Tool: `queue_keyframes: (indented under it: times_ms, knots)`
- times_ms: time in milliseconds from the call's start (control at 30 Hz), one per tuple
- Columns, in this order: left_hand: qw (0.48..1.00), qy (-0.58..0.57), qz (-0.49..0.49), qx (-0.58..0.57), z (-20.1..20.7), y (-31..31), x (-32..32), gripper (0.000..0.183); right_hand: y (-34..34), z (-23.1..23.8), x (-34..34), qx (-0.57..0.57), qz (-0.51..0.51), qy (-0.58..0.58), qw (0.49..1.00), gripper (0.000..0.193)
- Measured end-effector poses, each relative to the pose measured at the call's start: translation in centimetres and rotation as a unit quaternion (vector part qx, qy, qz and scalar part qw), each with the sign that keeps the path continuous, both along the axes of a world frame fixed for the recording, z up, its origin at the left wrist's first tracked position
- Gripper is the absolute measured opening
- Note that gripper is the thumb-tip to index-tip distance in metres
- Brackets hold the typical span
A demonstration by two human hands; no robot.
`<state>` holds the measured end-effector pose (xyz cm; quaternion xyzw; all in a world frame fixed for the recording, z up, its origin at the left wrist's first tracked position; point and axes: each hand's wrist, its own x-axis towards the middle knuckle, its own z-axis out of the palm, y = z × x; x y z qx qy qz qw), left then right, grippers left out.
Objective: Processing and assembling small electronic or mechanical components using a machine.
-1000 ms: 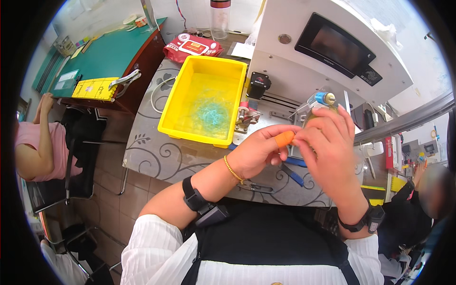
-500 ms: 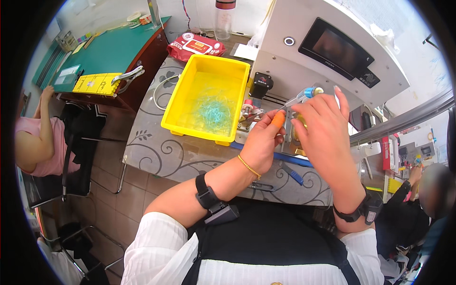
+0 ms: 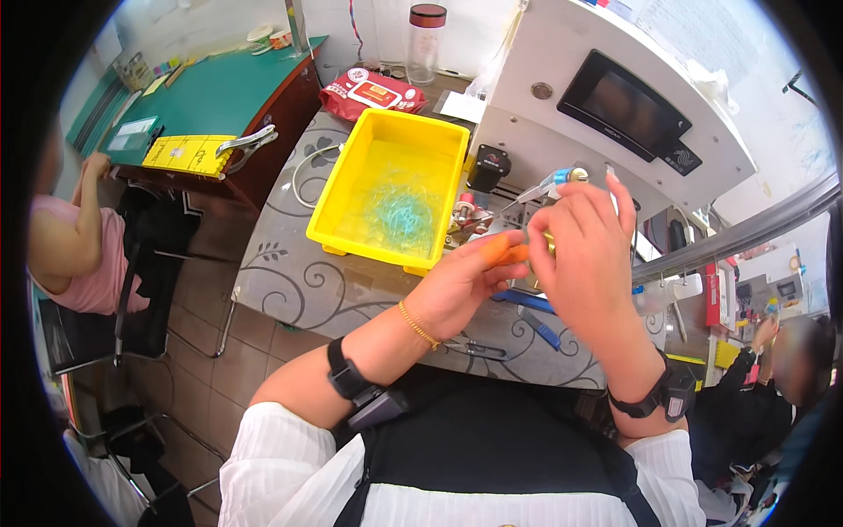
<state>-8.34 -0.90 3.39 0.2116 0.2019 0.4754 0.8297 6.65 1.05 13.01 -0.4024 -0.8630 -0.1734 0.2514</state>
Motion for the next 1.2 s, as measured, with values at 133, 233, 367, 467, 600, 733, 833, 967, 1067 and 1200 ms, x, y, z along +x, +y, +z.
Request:
queue_keyframes:
  times_ms: [133,233,367,467,600,733,833,967,1067,1200]
  knots:
    - [1.000,0.004,0.022,-0.016,1.9,-1.0,-0.5,0.026,-1.3,-1.9,-0.6,0.000,0.046,0.020,0.999,0.010]
    - [0.990,0.090,0.084,-0.068,2.3,-1.1,-1.0,0.021,-2.3,-2.2,-0.6,-0.004,0.054,0.032,0.998,0.017]
    - [0.972,0.179,0.130,-0.080,1.8,-0.3,-2.8,0.012,-5.8,-1.7,0.7,-0.073,0.122,0.082,0.986,0.031]
    - [0.942,0.292,0.163,-0.004,1.8,-0.2,-2.5,0.012,-7.0,-4.2,3.1,-0.134,0.192,0.115,0.965,0.031]
    - [0.890,0.405,0.192,0.085,0.5,0.5,-2.1,0.009,-7.5,-8.7,6.8,-0.189,0.173,0.112,0.960,0.026]
    - [0.835,0.468,0.249,0.149,-0.4,1.0,-2.0,0.005,-8.3,-12.6,9.8,-0.201,0.126,0.129,0.963,0.021]
    - [0.837,0.455,0.263,0.156,-0.6,0.8,-2.0,0.003,-8.6,-14.2,10.9,-0.214,0.096,0.148,0.961,0.018]
    - [0.843,0.430,0.268,0.179,-1.1,0.7,-1.7,0.004,-8.9,-15.5,11.3,-0.202,0.072,0.187,0.959,0.015]
    - [0.841,0.424,0.272,0.196,-1.4,0.7,-1.7,0.006,-8.8,-15.7,11.2,-0.194,0.062,0.205,0.957,0.014]
    - [0.836,0.436,0.271,0.195,-1.3,0.7,-1.7,0.006,-8.7,-15.5,11.2,-0.198,0.064,0.204,0.957,0.014]
